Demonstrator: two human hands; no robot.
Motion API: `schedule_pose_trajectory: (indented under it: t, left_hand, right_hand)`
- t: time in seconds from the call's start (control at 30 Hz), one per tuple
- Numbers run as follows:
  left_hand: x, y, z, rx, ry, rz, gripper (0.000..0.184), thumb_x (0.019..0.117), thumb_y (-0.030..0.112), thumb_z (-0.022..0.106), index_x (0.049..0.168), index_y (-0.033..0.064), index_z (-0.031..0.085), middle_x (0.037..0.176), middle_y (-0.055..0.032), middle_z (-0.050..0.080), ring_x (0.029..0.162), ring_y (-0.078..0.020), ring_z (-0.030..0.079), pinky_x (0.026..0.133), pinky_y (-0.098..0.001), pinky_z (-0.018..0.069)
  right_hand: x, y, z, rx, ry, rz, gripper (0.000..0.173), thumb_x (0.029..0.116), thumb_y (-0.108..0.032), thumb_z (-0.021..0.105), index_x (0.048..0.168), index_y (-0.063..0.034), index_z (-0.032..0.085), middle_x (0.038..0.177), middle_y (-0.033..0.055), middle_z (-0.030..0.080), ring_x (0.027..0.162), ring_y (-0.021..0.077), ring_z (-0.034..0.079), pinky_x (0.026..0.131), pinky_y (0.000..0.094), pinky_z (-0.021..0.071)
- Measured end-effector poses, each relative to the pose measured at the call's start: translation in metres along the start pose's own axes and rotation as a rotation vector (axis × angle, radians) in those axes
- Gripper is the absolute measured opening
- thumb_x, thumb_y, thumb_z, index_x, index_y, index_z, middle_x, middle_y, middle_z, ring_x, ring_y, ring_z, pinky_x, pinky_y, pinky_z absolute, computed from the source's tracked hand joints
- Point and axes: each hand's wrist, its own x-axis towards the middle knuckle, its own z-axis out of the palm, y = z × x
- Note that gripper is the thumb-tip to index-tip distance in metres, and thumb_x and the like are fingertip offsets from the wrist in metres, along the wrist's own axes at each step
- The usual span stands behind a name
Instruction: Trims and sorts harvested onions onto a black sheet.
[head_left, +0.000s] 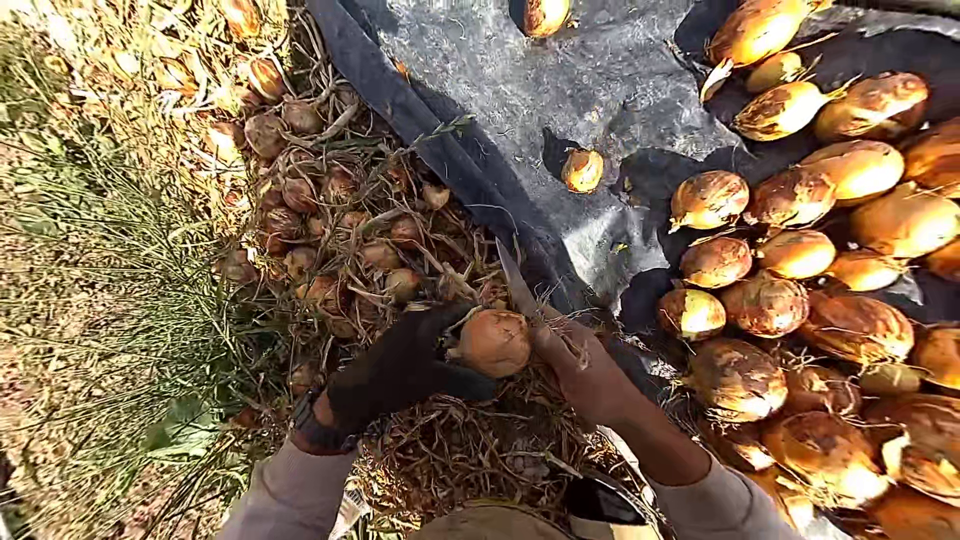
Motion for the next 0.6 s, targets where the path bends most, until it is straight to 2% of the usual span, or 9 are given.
schedule_pose_trajectory:
  t: [0.07,0.13,0.23,0.3,0.33,0.4,0.47,0.53,0.6]
  left_hand:
    - [-0.009,-0.002,-0.007,-0.117,-0.078,0.007,0.064,0.0777,0.037,0.084,0.136,0.0201,0.066,0.118,0.0047,0.074,0.106,-0.0072,0.070,0.091,-0.0297,0.0609]
    - [-0.012,-0.004,-0.001,-0.216,-0.110,-0.035,0.064,0.0819,0.039,0.080,0.140,0.0185,0.062,0.120,0.0020,0.072,0.107,-0.0099,0.069,0.092,-0.0321,0.0603]
    - [-0.010,-0.010,0.023,-0.231,0.020,-0.106,0.065,0.0752,0.034,0.088,0.133,0.0167,0.064,0.108,-0.0016,0.075,0.095,-0.0136,0.074,0.083,-0.0346,0.0643]
    - [-0.011,-0.016,0.031,0.082,0.175,-0.062,0.072,0.0702,0.050,0.089,0.133,0.0230,0.064,0.104,0.0066,0.075,0.091,-0.0052,0.072,0.079,-0.0312,0.0644]
    - [-0.010,-0.018,0.033,0.297,0.268,-0.028,0.076,0.0678,0.061,0.086,0.133,0.0256,0.065,0.104,0.0093,0.074,0.090,-0.0035,0.071,0.078,-0.0340,0.0636]
    - [-0.007,-0.019,0.039,0.587,0.431,0.008,0.079,0.0665,0.070,0.080,0.131,0.0259,0.068,0.103,0.0047,0.075,0.088,-0.0117,0.072,0.072,-0.0458,0.0619]
    - [0.004,-0.021,0.039,0.697,0.559,-0.033,0.077,0.0705,0.068,0.077,0.132,0.0228,0.068,0.102,-0.0042,0.076,0.084,-0.0235,0.074,0.066,-0.0541,0.0592]
    - [0.018,-0.023,0.023,0.583,0.608,-0.207,0.082,0.0770,0.064,0.079,0.140,0.0159,0.060,0.107,-0.0132,0.074,0.090,-0.0329,0.073,0.073,-0.0614,0.0573]
    - [0.028,-0.015,0.005,0.368,0.599,-0.264,0.081,0.0812,0.059,0.081,0.142,0.0116,0.054,0.106,-0.0122,0.072,0.092,-0.0281,0.072,0.079,-0.0567,0.0593]
  right_hand:
    - [-0.001,0.001,0.002,0.044,-0.039,-0.095,0.045,0.1004,-0.061,0.047,0.096,-0.0218,0.068,0.066,-0.0067,0.056,0.054,0.0031,0.050,0.049,0.0225,0.0449]
    - [0.001,0.007,0.007,0.121,-0.112,-0.132,0.043,0.1003,-0.058,0.052,0.093,-0.0192,0.069,0.064,-0.0058,0.055,0.051,0.0033,0.048,0.047,0.0218,0.0424]
    - [0.000,0.014,0.018,0.143,-0.137,-0.097,0.047,0.0999,-0.061,0.051,0.085,-0.0186,0.066,0.063,-0.0069,0.052,0.052,0.0021,0.047,0.048,0.0209,0.0410]
    - [-0.002,0.019,0.020,0.069,-0.102,-0.069,0.047,0.1025,-0.057,0.047,0.081,-0.0190,0.066,0.063,-0.0073,0.052,0.055,0.0030,0.048,0.050,0.0228,0.0416]
    - [-0.002,0.023,0.020,0.024,-0.085,-0.033,0.047,0.1031,-0.056,0.046,0.081,-0.0195,0.067,0.063,-0.0067,0.051,0.055,0.0047,0.048,0.051,0.0251,0.0414]
    - [-0.003,0.027,0.018,-0.050,-0.059,0.033,0.048,0.1028,-0.057,0.046,0.081,-0.0200,0.068,0.062,-0.0051,0.051,0.055,0.0078,0.049,0.052,0.0290,0.0418]
    - [-0.003,0.027,0.017,-0.085,-0.057,0.046,0.050,0.1016,-0.059,0.046,0.074,-0.0201,0.062,0.057,-0.0055,0.046,0.050,0.0073,0.045,0.048,0.0282,0.0381]
    - [-0.004,0.030,0.020,-0.082,-0.037,0.054,0.053,0.1006,-0.063,0.045,0.073,-0.0204,0.061,0.056,-0.0057,0.044,0.048,0.0073,0.043,0.046,0.0278,0.0378]
    - [0.003,0.040,0.019,-0.092,0.044,0.123,0.056,0.0996,-0.066,0.045,0.080,-0.0172,0.064,0.059,-0.0013,0.047,0.049,0.0124,0.045,0.047,0.0323,0.0399]
